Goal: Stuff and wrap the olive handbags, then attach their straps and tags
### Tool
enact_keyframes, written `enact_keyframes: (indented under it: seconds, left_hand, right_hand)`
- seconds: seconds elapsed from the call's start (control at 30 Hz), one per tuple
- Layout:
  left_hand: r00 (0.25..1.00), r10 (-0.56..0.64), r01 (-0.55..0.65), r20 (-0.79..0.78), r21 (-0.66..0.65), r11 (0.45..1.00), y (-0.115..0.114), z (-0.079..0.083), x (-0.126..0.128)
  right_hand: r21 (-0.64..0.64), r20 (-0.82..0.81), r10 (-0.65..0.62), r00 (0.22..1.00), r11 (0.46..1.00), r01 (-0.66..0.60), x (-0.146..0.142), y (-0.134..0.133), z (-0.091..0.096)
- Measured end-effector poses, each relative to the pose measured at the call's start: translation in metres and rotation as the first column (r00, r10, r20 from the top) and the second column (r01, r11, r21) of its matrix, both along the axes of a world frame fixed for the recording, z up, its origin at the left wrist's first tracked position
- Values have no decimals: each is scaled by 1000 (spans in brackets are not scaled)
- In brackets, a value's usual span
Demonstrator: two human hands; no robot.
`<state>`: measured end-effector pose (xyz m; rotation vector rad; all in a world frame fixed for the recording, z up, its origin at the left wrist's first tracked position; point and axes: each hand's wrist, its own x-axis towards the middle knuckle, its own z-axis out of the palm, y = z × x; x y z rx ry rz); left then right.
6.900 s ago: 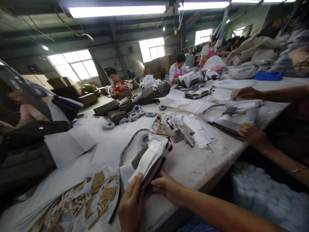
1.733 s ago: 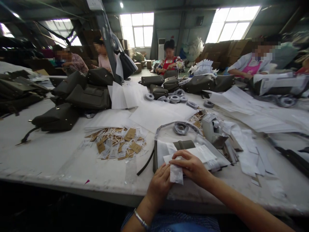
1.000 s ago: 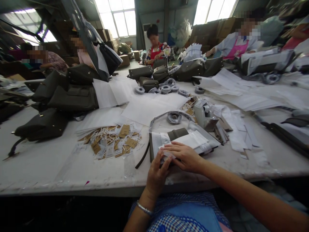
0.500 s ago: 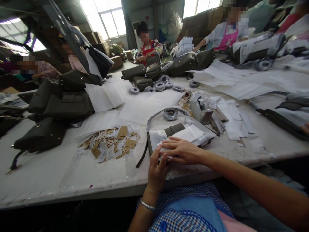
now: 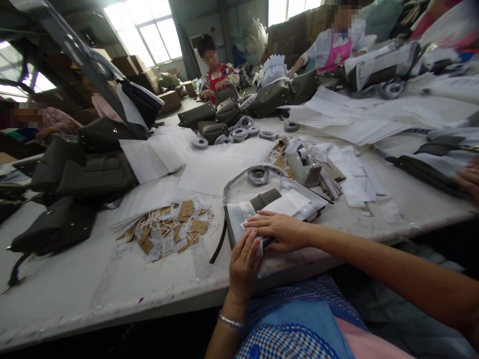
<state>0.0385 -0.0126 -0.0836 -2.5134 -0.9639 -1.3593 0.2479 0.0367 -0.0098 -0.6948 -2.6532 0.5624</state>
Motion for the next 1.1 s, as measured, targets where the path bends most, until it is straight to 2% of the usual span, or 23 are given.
enact_keyframes:
  seconds: [0.17, 0.33, 0.57, 0.63, 0.7, 0.8, 0.9, 0.97, 1.1]
  left_hand:
    - [997, 42, -44, -65, -25, 999, -1, 3, -2]
    - [992, 33, -40, -122, -51, 998, -2, 7, -2]
    - [986, 38, -46, -159, -43, 998, -2, 7, -2]
    - [988, 46, -56, -149, -67, 996, -1, 8, -1]
    - [990, 51, -63, -130, -87, 994, -1, 9, 0]
    - [991, 41, -55, -124, -113, 992, -1, 10, 0]
    - [990, 25, -43, -137, -133, 990, -2, 10, -1]
    - [989, 26, -47, -146, -139, 989, -2, 11, -1]
    - [985, 29, -51, -168, -128, 991, -2, 13, -1]
  right_hand:
    - [-2, 12, -15, 1000, 1000, 15, 6, 0, 1]
    - [-4, 12, -154, 988, 988, 154, 19, -7, -2]
    - [35, 79, -66, 995, 997, 63, 18, 3, 1]
    - [78, 36, -105, 994, 992, 102, 17, -3, 3]
    - [156, -88, -191, 978, 967, 203, 18, -19, 2]
    - [276, -292, -212, 933, 915, 294, 17, -57, -11]
    - [350, -253, -121, 960, 914, 207, 8, -88, -32]
    - [366, -188, -132, 973, 910, 194, -3, -97, -46]
    - [327, -205, -245, 948, 896, 302, -24, -95, -64]
